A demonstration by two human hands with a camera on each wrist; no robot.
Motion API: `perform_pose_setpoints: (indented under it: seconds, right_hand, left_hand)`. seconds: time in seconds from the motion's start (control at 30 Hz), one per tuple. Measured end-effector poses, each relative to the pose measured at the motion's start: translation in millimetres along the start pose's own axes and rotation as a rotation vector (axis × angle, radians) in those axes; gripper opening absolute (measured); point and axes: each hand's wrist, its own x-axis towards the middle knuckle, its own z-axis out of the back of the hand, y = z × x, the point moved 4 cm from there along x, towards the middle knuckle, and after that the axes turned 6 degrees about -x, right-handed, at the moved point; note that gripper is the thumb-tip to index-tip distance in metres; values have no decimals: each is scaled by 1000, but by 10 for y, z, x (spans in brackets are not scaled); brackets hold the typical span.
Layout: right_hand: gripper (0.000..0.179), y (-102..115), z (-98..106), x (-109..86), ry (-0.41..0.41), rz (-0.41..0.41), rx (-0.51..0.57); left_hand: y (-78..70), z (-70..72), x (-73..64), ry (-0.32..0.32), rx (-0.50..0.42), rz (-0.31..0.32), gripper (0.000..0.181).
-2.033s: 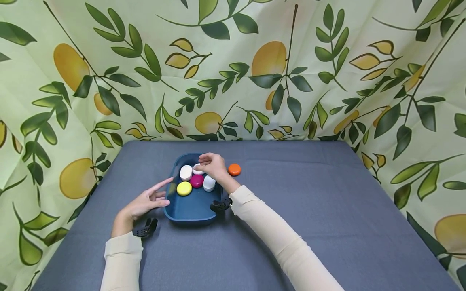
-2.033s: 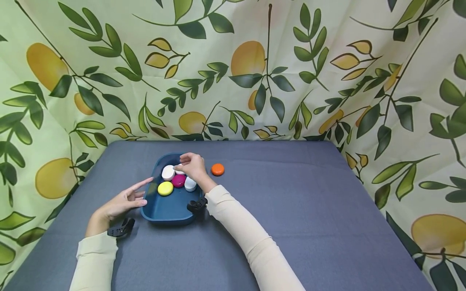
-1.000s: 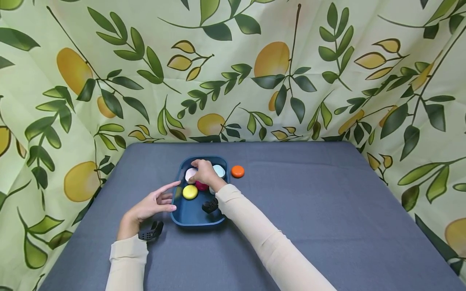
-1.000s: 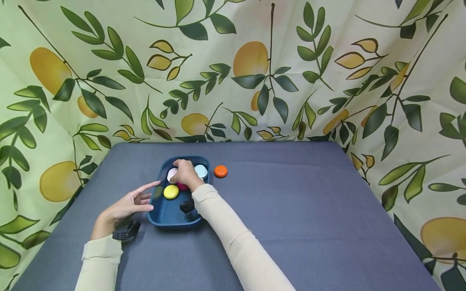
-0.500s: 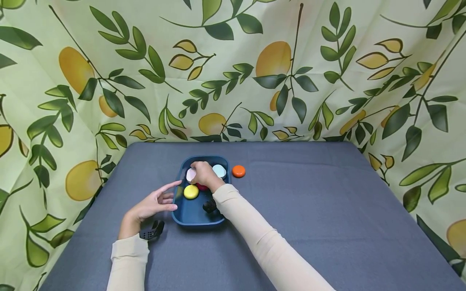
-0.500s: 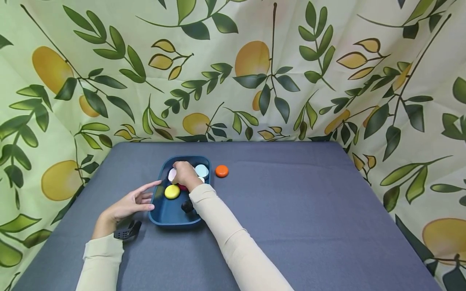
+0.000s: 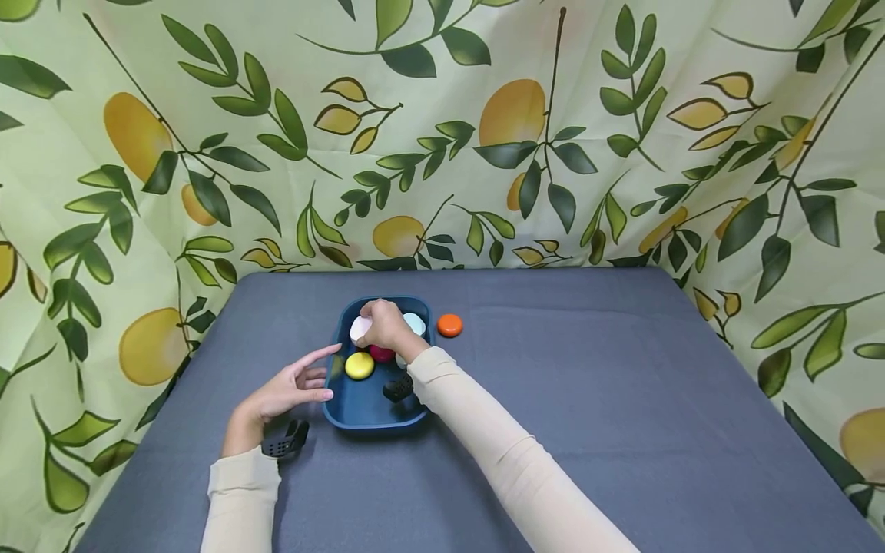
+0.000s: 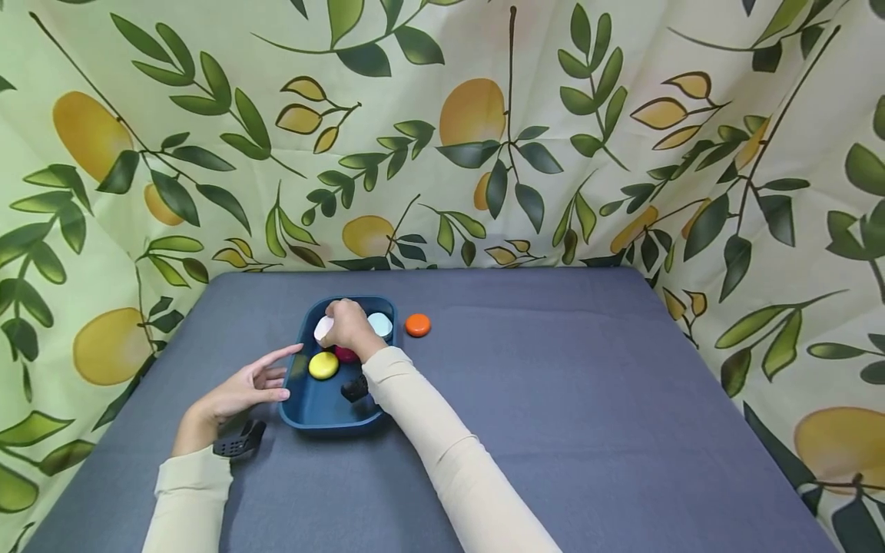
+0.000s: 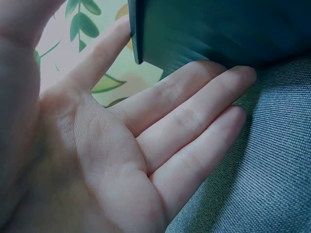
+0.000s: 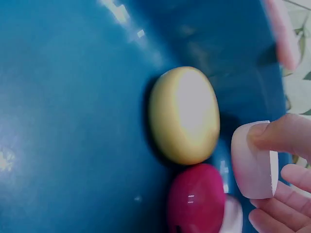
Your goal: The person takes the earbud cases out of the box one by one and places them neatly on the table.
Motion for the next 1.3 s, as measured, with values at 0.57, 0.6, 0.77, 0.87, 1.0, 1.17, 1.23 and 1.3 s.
perform_pose_setpoints:
  seconds: [0.57, 0.6, 0.77, 0.87, 1.0, 1.17, 1.23, 1.3]
  right_hand:
    - [57, 2, 388, -309, -111, 117, 204]
    - [57, -11, 403, -329, -119, 122, 212]
    - [56, -101, 492, -425, -186, 132, 213]
    - [56, -165, 550, -475, -230, 127, 213]
    - [56, -263, 625, -535, -283, 120, 227]
    - [54, -425, 684, -611, -317, 106, 282]
    - [54, -495, 702, -642, -326, 105, 298]
    - [53, -562, 724, -676, -338, 108, 290]
  left_hand:
    - [10, 7, -23, -14, 15, 11, 76]
    - [10, 5, -22, -13, 14, 12, 76]
    - [6, 7, -17, -13, 14, 16, 76]
    - [5, 13, -18, -16, 15, 20, 77]
    - [-6, 16, -22, -19, 18, 16, 77]
    - [-13, 13, -23, -18, 14, 11, 77]
    - [-11, 12, -22, -19, 13, 13, 77]
    - [-9, 10, -21, -18, 11, 14, 77]
